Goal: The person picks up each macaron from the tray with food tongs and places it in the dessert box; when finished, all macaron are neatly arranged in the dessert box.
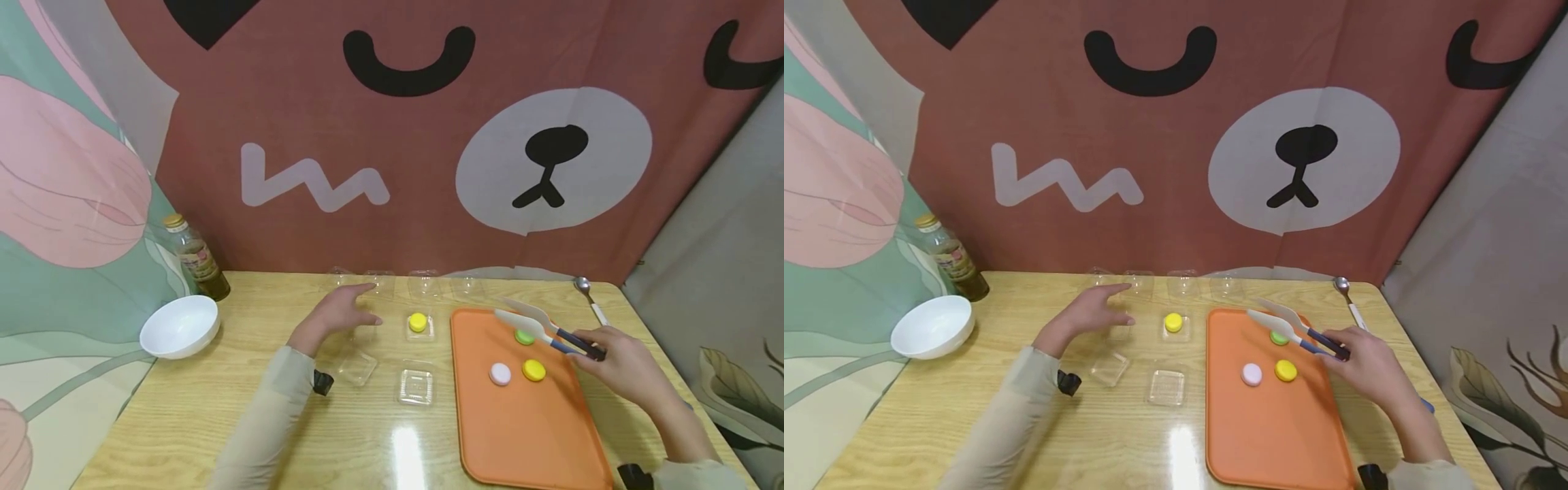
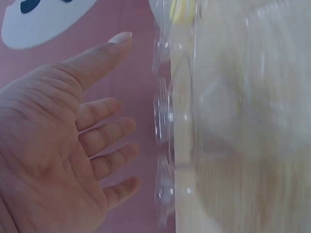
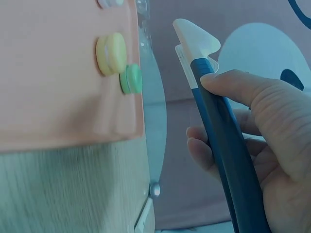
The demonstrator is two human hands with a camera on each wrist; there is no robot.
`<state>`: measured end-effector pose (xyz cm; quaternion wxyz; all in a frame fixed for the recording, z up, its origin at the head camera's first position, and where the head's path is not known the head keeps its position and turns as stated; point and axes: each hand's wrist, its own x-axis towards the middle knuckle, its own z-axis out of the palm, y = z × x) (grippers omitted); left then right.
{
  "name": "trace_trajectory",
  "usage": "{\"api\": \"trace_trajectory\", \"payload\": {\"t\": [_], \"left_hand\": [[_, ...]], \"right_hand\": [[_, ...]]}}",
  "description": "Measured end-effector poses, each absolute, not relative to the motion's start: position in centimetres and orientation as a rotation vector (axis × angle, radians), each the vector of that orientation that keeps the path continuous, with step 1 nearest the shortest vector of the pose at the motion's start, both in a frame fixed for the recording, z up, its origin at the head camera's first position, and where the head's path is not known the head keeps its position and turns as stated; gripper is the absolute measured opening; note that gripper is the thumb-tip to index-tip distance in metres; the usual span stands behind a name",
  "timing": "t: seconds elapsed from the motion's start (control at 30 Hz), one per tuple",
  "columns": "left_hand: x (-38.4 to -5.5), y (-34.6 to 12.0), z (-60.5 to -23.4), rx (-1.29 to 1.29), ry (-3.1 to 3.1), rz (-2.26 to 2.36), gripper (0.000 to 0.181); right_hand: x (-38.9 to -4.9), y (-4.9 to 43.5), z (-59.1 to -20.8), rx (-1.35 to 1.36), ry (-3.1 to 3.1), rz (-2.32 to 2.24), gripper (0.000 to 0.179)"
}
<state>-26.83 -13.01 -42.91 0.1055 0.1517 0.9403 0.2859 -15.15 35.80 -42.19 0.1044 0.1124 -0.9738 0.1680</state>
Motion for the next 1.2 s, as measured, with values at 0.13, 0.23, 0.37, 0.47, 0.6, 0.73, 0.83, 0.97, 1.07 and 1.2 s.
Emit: {"api": "trace_trajectory", "payload": {"t": [0.13, 0.23, 0.37, 0.47, 0.6, 0.73, 0.83, 0.97, 1.07, 1.2], "left_hand": [[-26.9, -14.7, -43.3, 0.467, 2.77, 0.86, 0.082], [-26.8, -15.9, -43.5, 0.48, 2.764, 0.868, 0.083], [-26.7, -17.0, -43.8, 0.501, 2.745, 0.859, 0.083], [-26.6, -17.6, -44.0, 0.522, 2.744, 0.838, 0.082], [-26.3, -18.1, -44.4, 0.522, 2.746, 0.806, 0.079], [-26.1, -18.5, -45.1, 0.518, 2.722, 0.803, 0.078], [-25.9, -18.7, -45.5, 0.49, 2.684, 0.84, 0.078], [-25.6, -18.8, -45.8, 0.461, 2.64, 0.903, 0.079], [-25.6, -19.1, -46.0, 0.474, 2.637, 0.924, 0.079], [-25.6, -19.5, -46.3, 0.477, 2.641, 0.929, 0.077]], "right_hand": [[-14.8, 36.6, -42.5, 0.307, -2.869, 0.493, 0.035], [-14.5, 37.2, -42.7, 0.296, -2.884, 0.479, 0.035], [-14.3, 37.8, -42.8, 0.263, -2.936, 0.473, 0.036], [-14.1, 38.2, -42.8, 0.233, -2.988, 0.472, 0.039], [-13.8, 38.7, -43.0, 0.215, -3.029, 0.435, 0.042], [-13.5, 39.1, -43.6, 0.212, -3.039, 0.43, 0.042], [-13.3, 39.3, -44.1, 0.194, -3.043, 0.478, 0.041], [-13.2, 39.6, -44.7, 0.183, -3.04, 0.508, 0.04], [-13.1, 39.6, -44.8, 0.185, -3.041, 0.496, 0.04], [-13.2, 39.6, -45.0, 0.191, -3.034, 0.472, 0.04]]}}
